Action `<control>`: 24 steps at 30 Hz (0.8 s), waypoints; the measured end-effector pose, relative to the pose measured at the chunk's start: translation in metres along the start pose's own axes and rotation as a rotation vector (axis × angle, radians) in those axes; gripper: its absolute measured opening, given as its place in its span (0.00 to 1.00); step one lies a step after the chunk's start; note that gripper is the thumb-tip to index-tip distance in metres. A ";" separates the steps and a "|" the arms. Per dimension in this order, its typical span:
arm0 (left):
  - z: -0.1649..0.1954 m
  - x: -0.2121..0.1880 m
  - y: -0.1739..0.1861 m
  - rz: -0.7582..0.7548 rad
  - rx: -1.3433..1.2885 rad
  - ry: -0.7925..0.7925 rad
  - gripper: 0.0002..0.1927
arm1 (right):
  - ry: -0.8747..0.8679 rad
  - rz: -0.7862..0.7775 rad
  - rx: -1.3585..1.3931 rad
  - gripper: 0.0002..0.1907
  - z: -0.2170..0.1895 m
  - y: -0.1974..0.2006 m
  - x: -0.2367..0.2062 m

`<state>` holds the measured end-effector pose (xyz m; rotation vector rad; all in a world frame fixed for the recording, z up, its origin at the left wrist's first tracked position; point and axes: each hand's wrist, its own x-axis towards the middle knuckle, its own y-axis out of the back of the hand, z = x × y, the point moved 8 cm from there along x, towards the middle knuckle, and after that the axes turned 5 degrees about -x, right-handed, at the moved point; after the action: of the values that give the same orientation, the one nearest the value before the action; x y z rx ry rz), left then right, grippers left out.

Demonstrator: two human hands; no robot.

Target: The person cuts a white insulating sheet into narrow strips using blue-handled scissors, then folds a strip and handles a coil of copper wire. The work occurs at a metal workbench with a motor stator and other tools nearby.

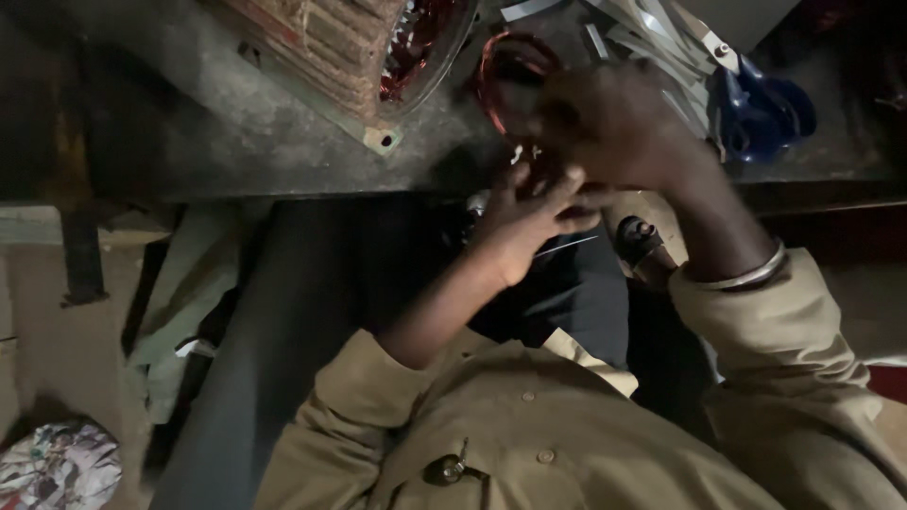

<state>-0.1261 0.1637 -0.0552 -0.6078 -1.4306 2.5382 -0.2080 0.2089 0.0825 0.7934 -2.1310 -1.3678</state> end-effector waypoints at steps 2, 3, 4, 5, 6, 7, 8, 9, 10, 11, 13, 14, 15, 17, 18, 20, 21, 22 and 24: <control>0.009 -0.007 0.005 0.097 0.247 0.160 0.14 | -0.074 0.033 0.116 0.11 0.011 0.017 -0.006; 0.015 -0.014 0.004 0.107 0.322 0.204 0.17 | -0.095 0.075 0.206 0.10 0.015 0.027 -0.011; 0.019 -0.021 0.004 0.117 0.397 0.251 0.20 | -0.119 0.117 0.296 0.10 0.019 0.035 -0.016; 0.024 -0.028 0.001 0.106 0.444 0.250 0.21 | -0.152 0.189 0.459 0.09 0.023 0.043 -0.021; 0.028 -0.036 -0.001 0.095 0.490 0.250 0.22 | -0.185 0.261 0.623 0.08 0.026 0.048 -0.028; 0.030 -0.044 -0.003 0.082 0.537 0.253 0.23 | -0.219 0.335 0.785 0.07 0.027 0.052 -0.036; 0.038 -0.051 -0.008 0.061 0.547 0.155 0.24 | -0.145 0.359 0.762 0.07 0.017 0.055 -0.041; 0.046 -0.059 -0.012 0.041 0.556 0.055 0.24 | -0.066 0.381 0.741 0.08 0.004 0.058 -0.047; 0.054 -0.067 -0.017 0.022 0.564 -0.046 0.24 | 0.004 0.384 0.677 0.08 -0.011 0.056 -0.053; 0.061 -0.075 -0.021 -0.014 0.511 -0.128 0.23 | 0.074 0.391 0.615 0.07 -0.026 0.055 -0.060; 0.078 -0.091 -0.031 -0.086 0.405 -0.293 0.21 | 0.198 0.390 0.267 0.07 -0.064 0.038 -0.071; 0.084 -0.097 -0.026 0.001 0.416 -0.289 0.19 | 0.258 0.394 0.022 0.08 -0.081 0.029 -0.075; 0.090 -0.103 -0.021 0.087 0.429 -0.287 0.17 | 0.273 0.400 0.002 0.08 -0.088 0.023 -0.078; 0.101 -0.114 -0.016 0.172 0.391 -0.253 0.17 | 0.300 0.412 -0.038 0.08 -0.097 0.014 -0.083; 0.106 -0.119 -0.016 0.174 0.342 -0.227 0.17 | 0.300 0.414 -0.058 0.09 -0.099 0.011 -0.084; 0.110 -0.126 -0.021 0.161 0.286 -0.211 0.19 | 0.295 0.422 -0.101 0.10 -0.100 0.008 -0.085; 0.111 -0.129 -0.025 0.149 0.277 -0.222 0.20 | 0.300 0.424 -0.110 0.10 -0.102 0.006 -0.085; 0.111 -0.130 -0.028 0.135 0.268 -0.233 0.21 | 0.305 0.426 -0.121 0.10 -0.103 0.005 -0.086; 0.108 -0.130 -0.030 0.133 0.227 -0.246 0.21 | 0.318 0.444 -0.151 0.10 -0.106 0.004 -0.089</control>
<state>-0.0561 0.0512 0.0543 -0.3756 -1.1770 2.9116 -0.0749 0.2041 0.1185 0.4102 -1.7932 -1.0706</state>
